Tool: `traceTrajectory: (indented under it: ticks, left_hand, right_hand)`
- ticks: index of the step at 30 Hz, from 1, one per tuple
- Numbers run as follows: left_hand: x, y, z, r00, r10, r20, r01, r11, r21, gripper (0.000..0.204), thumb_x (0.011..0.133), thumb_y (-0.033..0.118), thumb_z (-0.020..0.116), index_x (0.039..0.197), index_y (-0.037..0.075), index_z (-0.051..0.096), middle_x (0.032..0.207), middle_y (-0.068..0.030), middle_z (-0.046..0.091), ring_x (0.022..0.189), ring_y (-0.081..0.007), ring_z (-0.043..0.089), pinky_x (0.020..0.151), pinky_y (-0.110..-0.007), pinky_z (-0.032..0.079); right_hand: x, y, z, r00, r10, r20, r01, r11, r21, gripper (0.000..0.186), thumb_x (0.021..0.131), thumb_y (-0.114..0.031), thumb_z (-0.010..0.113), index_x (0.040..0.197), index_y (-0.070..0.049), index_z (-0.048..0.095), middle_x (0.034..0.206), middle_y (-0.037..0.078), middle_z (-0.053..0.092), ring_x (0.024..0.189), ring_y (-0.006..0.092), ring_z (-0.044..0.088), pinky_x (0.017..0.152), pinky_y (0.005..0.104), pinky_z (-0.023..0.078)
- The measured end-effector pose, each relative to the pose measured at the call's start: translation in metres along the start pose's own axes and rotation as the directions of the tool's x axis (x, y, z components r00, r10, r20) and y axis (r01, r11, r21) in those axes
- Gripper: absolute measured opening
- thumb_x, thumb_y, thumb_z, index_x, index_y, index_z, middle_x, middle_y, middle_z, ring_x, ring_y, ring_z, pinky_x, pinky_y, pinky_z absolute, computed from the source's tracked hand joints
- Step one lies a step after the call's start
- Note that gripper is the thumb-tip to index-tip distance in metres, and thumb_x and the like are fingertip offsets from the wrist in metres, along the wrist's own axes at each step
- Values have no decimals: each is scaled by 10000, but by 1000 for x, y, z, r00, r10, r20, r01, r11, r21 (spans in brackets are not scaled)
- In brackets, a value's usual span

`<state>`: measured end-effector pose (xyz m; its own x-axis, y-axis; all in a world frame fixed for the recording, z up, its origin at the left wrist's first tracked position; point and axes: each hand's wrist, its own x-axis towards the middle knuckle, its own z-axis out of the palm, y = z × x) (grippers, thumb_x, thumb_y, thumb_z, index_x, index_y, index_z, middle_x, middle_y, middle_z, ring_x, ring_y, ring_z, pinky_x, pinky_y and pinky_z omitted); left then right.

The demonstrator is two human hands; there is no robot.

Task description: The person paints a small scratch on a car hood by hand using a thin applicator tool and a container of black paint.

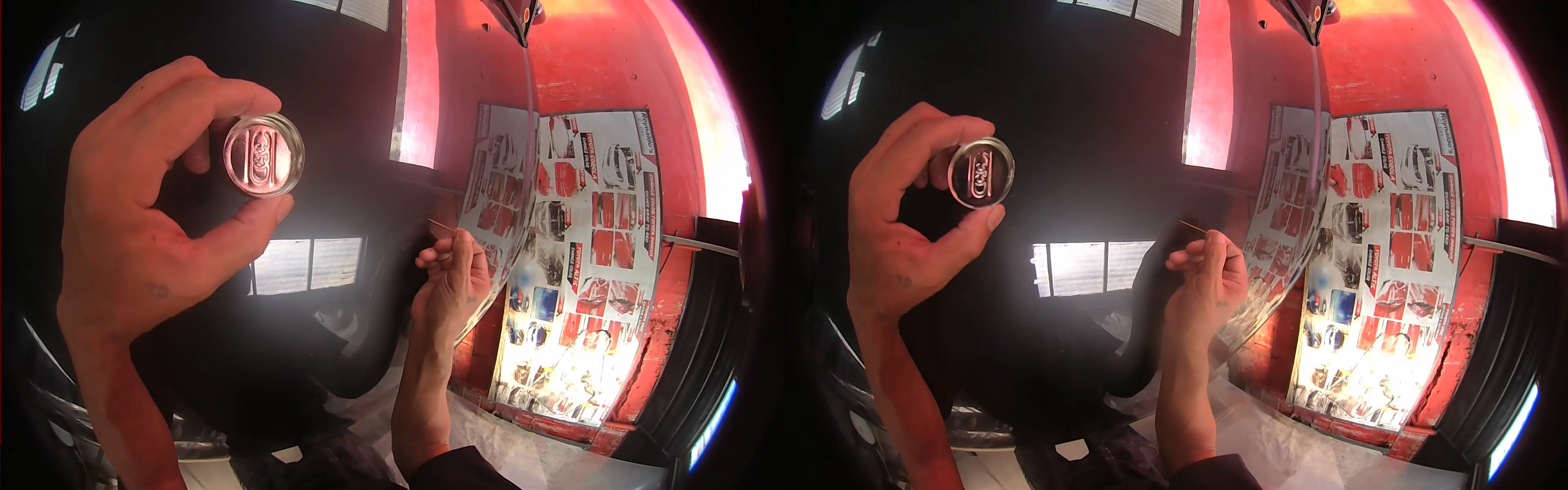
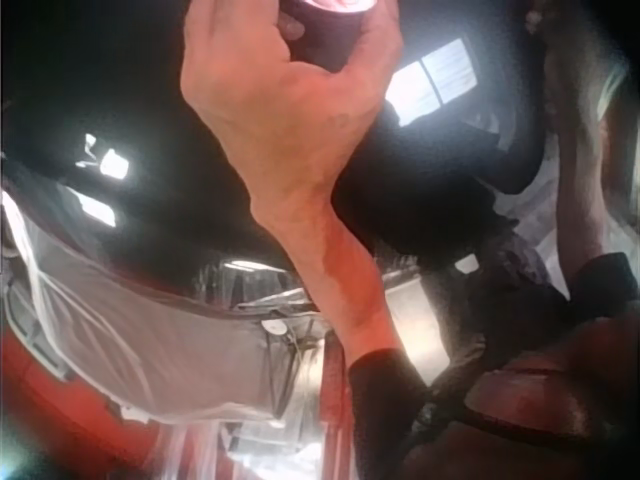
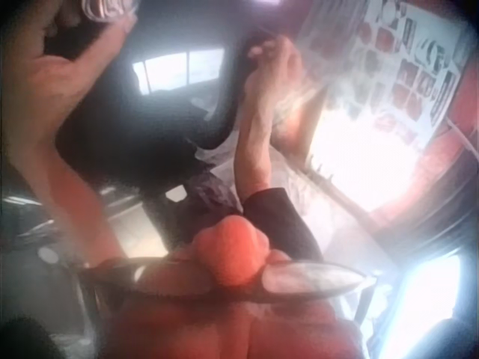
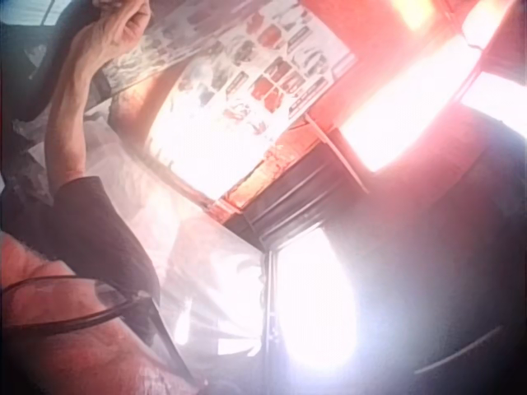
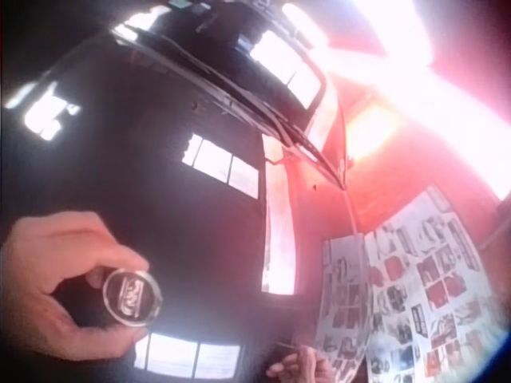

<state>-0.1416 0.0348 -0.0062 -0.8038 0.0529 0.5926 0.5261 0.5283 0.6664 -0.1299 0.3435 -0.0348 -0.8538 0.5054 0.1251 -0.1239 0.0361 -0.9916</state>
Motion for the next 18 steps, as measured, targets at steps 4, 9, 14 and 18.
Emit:
traceTrajectory:
  ticks: [4,9,14,18]
  left_hand:
    - [0,0,-1,1000,15,-11,-15,1000,-13,509,619,43,774,1122,42,697,883,-8,583,727,-101,502,645,-260,372]
    - [1,0,0,1000,2,-12,-2,1000,-3,507,620,46,775,1121,46,699,883,-8,586,724,-101,503,642,-259,372]
    - [0,0,0,1000,0,-10,0,1000,-2,504,621,48,774,1119,49,699,883,-9,588,723,-102,504,641,-260,372]
    - [1,0,-1,1000,5,-9,-5,1000,0,502,620,48,774,1116,48,699,883,-9,588,723,-102,504,640,-261,373]
  right_hand:
    - [-1,-1,0,1000,-6,14,5,1000,8,167,1025,-168,657,969,-13,633,796,74,662,597,149,632,564,292,535]
    - [0,-1,1,1000,2,7,-2,1000,7,166,1026,-165,655,961,-13,634,795,75,663,597,149,635,559,287,534]
    - [0,-1,1,1000,1,7,-1,1000,4,161,1028,-160,651,961,-14,637,794,75,663,594,146,635,555,283,534]
    - [0,0,0,1000,3,6,-3,1000,4,157,1027,-157,650,961,-15,636,793,76,664,592,145,635,553,282,533]
